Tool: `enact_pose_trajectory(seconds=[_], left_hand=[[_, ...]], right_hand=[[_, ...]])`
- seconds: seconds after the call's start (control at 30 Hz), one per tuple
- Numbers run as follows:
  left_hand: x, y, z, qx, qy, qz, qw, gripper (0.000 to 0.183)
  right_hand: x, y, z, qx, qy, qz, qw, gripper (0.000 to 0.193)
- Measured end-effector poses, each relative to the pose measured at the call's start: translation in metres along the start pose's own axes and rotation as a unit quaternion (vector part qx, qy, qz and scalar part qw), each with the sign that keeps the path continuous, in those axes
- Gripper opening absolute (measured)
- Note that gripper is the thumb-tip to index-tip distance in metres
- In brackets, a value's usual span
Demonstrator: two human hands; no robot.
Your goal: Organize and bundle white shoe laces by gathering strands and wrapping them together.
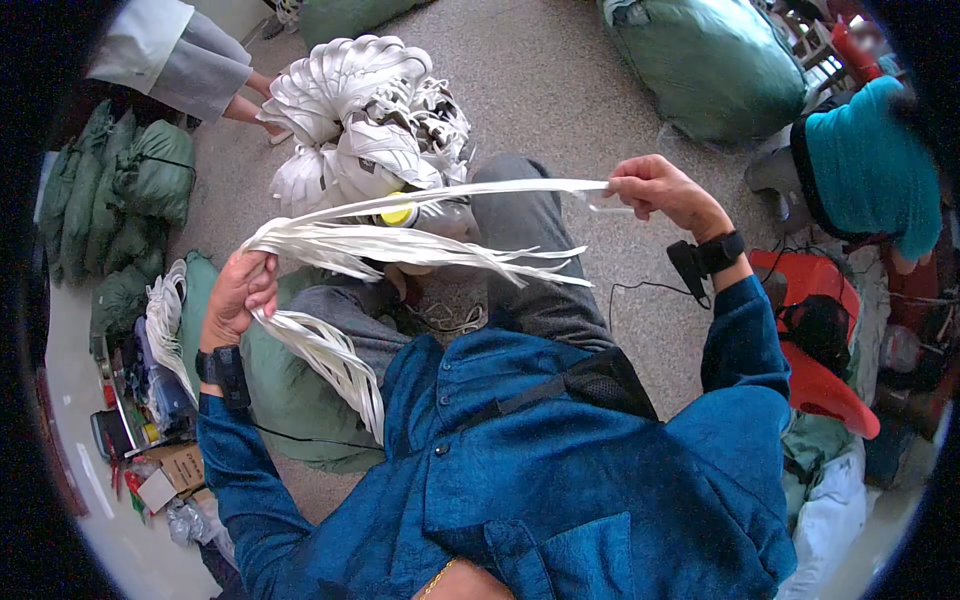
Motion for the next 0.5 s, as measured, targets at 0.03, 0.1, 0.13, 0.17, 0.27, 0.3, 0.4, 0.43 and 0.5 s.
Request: enact_pose_trajectory(seconds=[0.03,0.1,0.13,0.17,0.27,0.3,0.4,0.43,0.5], left_hand=[[-0.001,-0.003,-0.002,0.012,0.001,-0.026,1.000,0.024],[-0.003,-0.011,-0.004,0.016,0.004,-0.039,0.999,0.024],[-0.004,-0.014,-0.004,0.022,0.010,-0.035,0.999,0.023],[-0.004,-0.017,-0.004,0.028,0.015,-0.030,0.999,0.023],[-0.003,-0.022,-0.005,0.058,0.013,-0.009,0.998,0.021],[-0.004,-0.026,-0.005,0.075,0.014,-0.005,0.997,0.020],[-0.006,-0.040,-0.008,0.104,0.014,-0.024,0.994,0.019],[-0.006,-0.041,-0.009,0.107,0.012,-0.024,0.994,0.019],[-0.005,-0.041,-0.012,0.097,0.018,-0.003,0.995,0.015]], right_hand=[[0.001,-0.001,-0.004,-0.002,-0.001,0.001,1.000,0.023],[0.002,-0.001,-0.010,-0.013,0.023,0.006,1.000,0.023],[0.002,0.004,-0.014,-0.007,0.015,0.004,1.000,0.023],[0.002,0.006,-0.017,-0.010,0.013,0.005,1.000,0.023],[0.005,0.007,-0.025,-0.010,0.003,0.068,0.998,0.032],[0.007,0.004,-0.027,-0.010,0.001,0.068,0.998,0.032],[0.012,-0.004,-0.033,-0.028,-0.013,0.134,0.991,0.031],[0.012,-0.004,-0.033,-0.023,-0.017,0.164,0.986,0.030],[0.013,-0.004,-0.033,-0.024,-0.020,0.194,0.981,0.030]])
Point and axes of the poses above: each hand's wrist, its own z-axis towards the middle knuckle, its own y-axis out of the palm, x = y × z, the point moved 2 cm from there along z, towards the middle knuckle, and after that the axes turned 13 degrees about z, right-handed, at the moved point
